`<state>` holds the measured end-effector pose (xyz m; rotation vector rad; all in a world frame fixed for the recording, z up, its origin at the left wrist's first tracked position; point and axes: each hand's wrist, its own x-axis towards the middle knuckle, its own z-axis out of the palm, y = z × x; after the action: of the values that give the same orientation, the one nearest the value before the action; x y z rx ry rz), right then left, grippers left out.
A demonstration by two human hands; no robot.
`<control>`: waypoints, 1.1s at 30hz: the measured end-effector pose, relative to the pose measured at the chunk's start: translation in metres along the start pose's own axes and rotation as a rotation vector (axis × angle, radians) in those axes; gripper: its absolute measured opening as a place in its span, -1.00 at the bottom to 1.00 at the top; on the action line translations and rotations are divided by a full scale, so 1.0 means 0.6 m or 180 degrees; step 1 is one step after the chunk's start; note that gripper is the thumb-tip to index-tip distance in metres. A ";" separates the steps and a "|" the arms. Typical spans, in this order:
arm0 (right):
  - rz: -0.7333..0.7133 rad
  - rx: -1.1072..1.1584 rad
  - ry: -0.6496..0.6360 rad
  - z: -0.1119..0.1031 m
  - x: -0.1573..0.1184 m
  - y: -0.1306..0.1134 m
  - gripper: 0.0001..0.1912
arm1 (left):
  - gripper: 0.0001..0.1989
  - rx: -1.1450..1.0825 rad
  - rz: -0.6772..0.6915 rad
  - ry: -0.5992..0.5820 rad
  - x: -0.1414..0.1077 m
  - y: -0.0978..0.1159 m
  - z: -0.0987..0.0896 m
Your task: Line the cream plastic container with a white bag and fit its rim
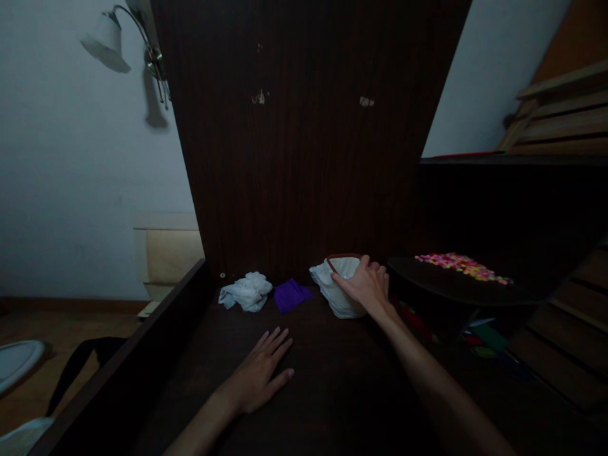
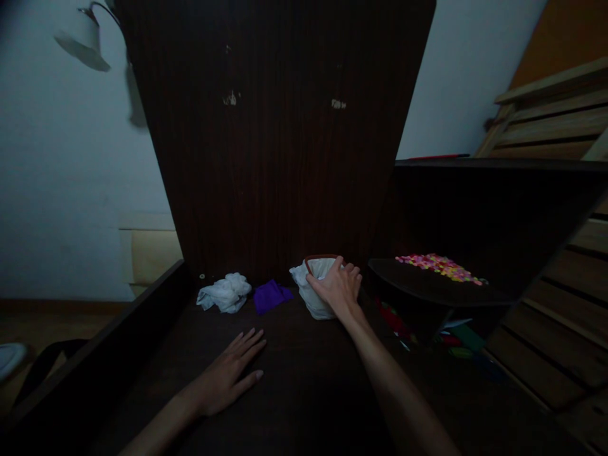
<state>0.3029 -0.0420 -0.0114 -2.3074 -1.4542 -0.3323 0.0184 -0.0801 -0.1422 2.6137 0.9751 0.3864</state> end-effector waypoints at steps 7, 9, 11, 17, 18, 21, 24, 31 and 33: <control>-0.0430 0.0105 0.0228 -0.051 -0.071 -0.021 -0.14 | -0.28 -0.0616 -0.0179 0.0382 -0.002 0.001 0.008; -0.0559 0.0180 0.0229 -0.065 -0.094 -0.031 -0.14 | -0.18 -0.0935 -0.0303 0.0549 0.000 0.011 0.006; -0.0691 0.0285 0.0201 -0.077 -0.118 -0.041 -0.15 | -0.08 -0.1245 -0.0419 0.0695 0.002 0.023 0.004; -0.1002 0.0741 -0.0120 -0.090 -0.178 -0.072 -0.17 | 0.18 -0.1970 -0.0349 0.1144 0.000 0.033 0.015; -0.1041 0.0816 -0.0180 -0.090 -0.187 -0.077 -0.18 | 0.22 -0.1983 -0.0351 0.1212 -0.001 0.031 0.019; -0.1122 0.0967 -0.0288 -0.088 -0.210 -0.093 -0.21 | 0.28 -0.2044 -0.0245 0.1479 -0.001 0.026 0.026; -0.1100 0.0997 -0.0321 -0.089 -0.230 -0.108 -0.21 | 0.31 -0.2223 -0.0002 0.1801 0.005 0.036 0.023; -0.1023 0.1037 -0.0482 -0.087 -0.257 -0.128 -0.12 | 0.26 -0.2722 -0.0258 0.2097 0.016 0.077 -0.001; -0.1035 0.1015 -0.0569 -0.084 -0.258 -0.128 -0.05 | 0.27 -0.2675 -0.0294 0.2011 0.015 0.080 -0.006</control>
<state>0.1670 -0.1602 -0.0129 -1.8877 -1.8256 0.0223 0.0517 -0.1074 -0.1188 1.6881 0.8312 1.3167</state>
